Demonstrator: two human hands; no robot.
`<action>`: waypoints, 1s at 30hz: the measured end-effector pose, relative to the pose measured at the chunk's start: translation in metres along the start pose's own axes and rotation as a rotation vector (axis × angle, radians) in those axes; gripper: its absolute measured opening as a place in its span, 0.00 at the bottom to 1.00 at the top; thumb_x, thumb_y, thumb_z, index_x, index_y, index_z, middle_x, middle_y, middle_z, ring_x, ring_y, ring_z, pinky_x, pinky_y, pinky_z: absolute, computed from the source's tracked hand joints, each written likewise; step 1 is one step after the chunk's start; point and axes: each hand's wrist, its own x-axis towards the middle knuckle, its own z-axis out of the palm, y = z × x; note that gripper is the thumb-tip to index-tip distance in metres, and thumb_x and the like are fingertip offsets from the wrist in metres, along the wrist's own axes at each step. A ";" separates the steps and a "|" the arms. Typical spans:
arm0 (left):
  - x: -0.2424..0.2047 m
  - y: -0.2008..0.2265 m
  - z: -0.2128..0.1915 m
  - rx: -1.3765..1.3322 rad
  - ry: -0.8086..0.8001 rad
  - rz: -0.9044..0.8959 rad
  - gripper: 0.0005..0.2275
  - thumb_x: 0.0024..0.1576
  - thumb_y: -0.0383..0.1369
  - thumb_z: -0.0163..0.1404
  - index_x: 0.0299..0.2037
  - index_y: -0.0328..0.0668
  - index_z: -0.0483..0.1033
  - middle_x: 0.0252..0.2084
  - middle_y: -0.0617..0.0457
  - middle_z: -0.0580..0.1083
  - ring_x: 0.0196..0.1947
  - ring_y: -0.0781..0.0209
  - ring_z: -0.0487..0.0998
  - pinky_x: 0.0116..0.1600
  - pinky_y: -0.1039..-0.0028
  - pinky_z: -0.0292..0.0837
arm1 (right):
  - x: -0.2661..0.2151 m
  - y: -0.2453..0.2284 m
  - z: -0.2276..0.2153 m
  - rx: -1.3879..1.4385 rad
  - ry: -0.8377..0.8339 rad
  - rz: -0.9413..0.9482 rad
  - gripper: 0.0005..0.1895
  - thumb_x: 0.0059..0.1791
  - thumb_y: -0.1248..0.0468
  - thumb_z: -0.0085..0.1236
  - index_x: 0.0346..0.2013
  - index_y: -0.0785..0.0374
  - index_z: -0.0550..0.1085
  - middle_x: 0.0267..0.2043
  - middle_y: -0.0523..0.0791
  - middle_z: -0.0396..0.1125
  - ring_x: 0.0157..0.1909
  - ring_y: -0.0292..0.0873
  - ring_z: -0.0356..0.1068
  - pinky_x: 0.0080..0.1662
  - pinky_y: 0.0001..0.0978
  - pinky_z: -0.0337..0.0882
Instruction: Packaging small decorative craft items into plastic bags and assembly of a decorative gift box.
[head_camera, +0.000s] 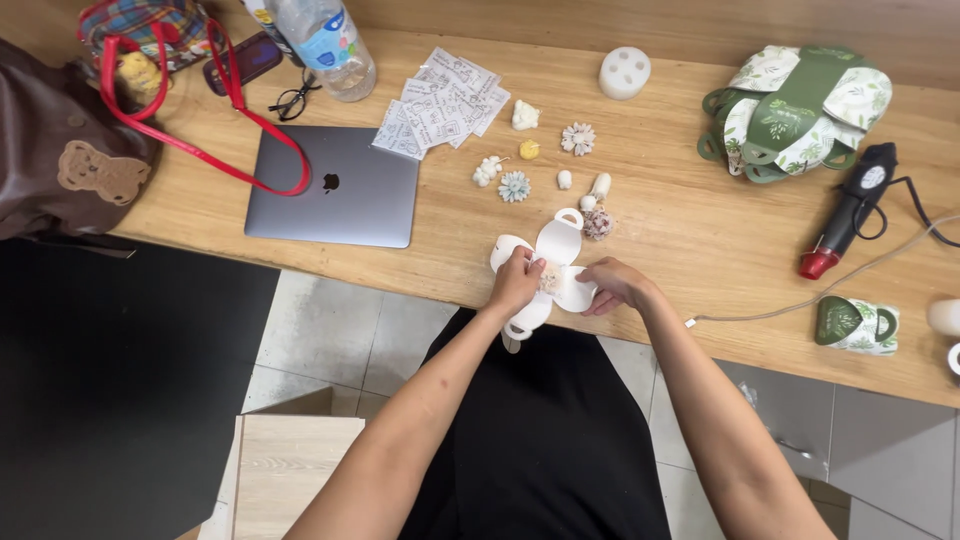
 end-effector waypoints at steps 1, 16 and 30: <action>-0.003 0.006 0.000 0.000 -0.004 -0.001 0.14 0.63 0.40 0.50 0.49 0.36 0.70 0.38 0.41 0.79 0.40 0.50 0.79 0.47 0.63 0.73 | 0.002 0.000 0.000 0.002 0.001 0.003 0.25 0.53 0.58 0.51 0.60 0.71 0.68 0.45 0.57 0.74 0.34 0.52 0.79 0.34 0.38 0.80; -0.009 0.022 0.003 0.508 0.165 0.297 0.13 0.61 0.32 0.49 0.53 0.38 0.77 0.49 0.42 0.73 0.51 0.45 0.75 0.52 0.57 0.74 | 0.010 0.013 -0.014 -0.198 0.184 -0.100 0.23 0.53 0.52 0.55 0.50 0.71 0.77 0.30 0.54 0.76 0.26 0.46 0.77 0.30 0.36 0.76; -0.038 0.040 -0.023 0.481 0.142 0.395 0.17 0.62 0.34 0.50 0.57 0.32 0.74 0.57 0.36 0.68 0.54 0.41 0.74 0.53 0.53 0.75 | 0.005 0.025 -0.021 0.122 0.314 -0.188 0.29 0.57 0.45 0.53 0.52 0.72 0.73 0.31 0.51 0.70 0.32 0.48 0.74 0.35 0.38 0.75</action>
